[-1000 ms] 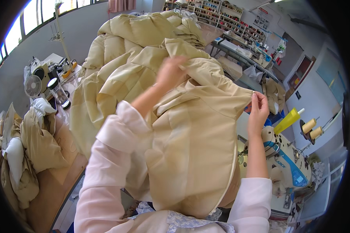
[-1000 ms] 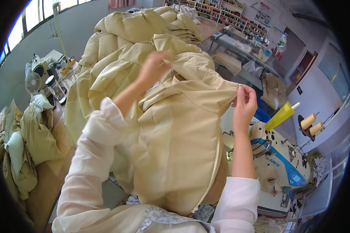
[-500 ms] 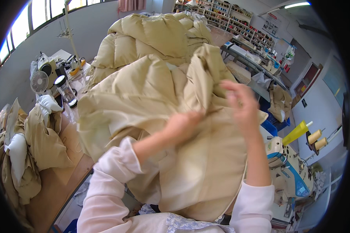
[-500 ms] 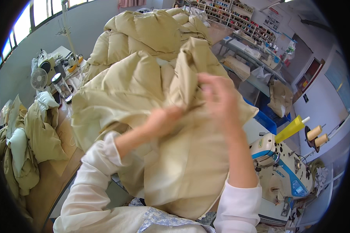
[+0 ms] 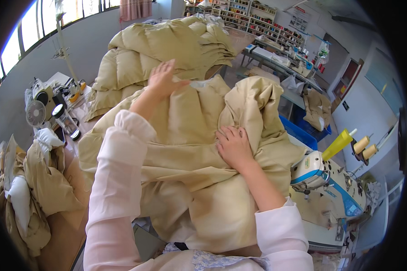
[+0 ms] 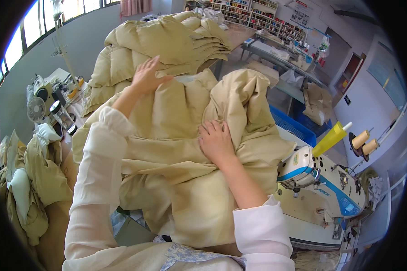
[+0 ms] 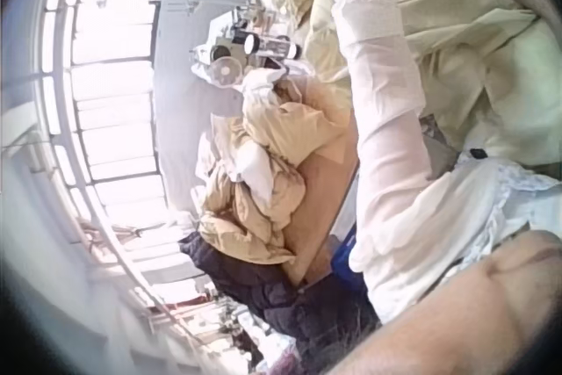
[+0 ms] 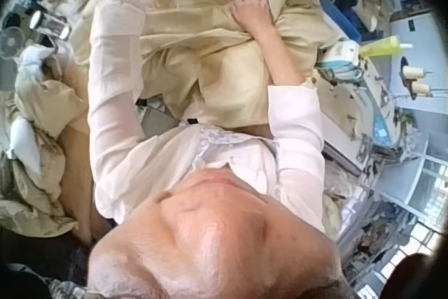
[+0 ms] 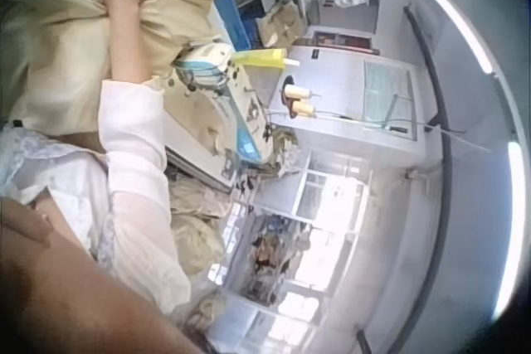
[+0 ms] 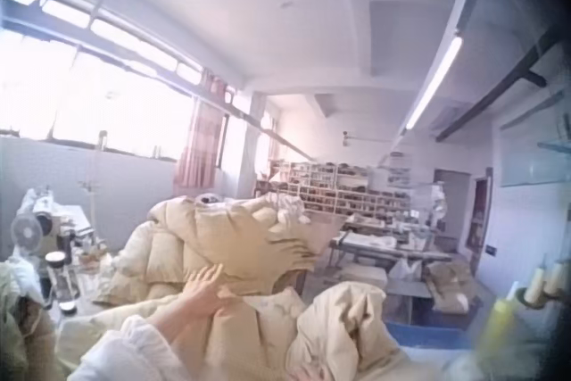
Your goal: The person sews a beige puffer jacket using a sewing machine, then turns the jacket inside out and zips it closed. The jacket is placed on a stack of similar jackets.
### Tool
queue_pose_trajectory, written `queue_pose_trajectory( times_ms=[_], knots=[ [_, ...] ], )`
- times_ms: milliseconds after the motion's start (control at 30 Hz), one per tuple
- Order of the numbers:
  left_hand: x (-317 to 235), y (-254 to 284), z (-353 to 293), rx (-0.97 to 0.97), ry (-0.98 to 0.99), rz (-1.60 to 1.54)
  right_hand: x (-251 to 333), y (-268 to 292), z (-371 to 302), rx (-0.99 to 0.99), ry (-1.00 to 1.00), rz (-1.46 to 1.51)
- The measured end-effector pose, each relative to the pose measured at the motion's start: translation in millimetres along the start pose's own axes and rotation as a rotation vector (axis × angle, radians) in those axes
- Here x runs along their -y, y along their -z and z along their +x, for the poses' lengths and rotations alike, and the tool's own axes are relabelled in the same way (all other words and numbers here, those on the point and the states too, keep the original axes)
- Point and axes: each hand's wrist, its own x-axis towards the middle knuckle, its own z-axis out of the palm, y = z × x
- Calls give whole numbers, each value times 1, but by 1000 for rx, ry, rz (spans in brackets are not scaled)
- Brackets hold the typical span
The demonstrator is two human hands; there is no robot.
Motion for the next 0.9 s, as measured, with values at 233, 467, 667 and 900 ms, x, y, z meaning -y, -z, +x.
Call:
queue_pose_trajectory(
  times_ms=[233, 467, 667, 900],
  knots=[
    [42, 11, -38, 155, 503, -439, -27, 15, -21, -410, -319, 299],
    [28, 42, -72, 23, 144, 34, -41, 12, -25, -539, -674, 1116],
    [-169, 62, -53, 390, -34, -874, -53, 30, -27, -384, -850, 959],
    [-215, 24, -82, 280, -176, -527, -55, 65, 23, 353, -762, 128]
  ],
)
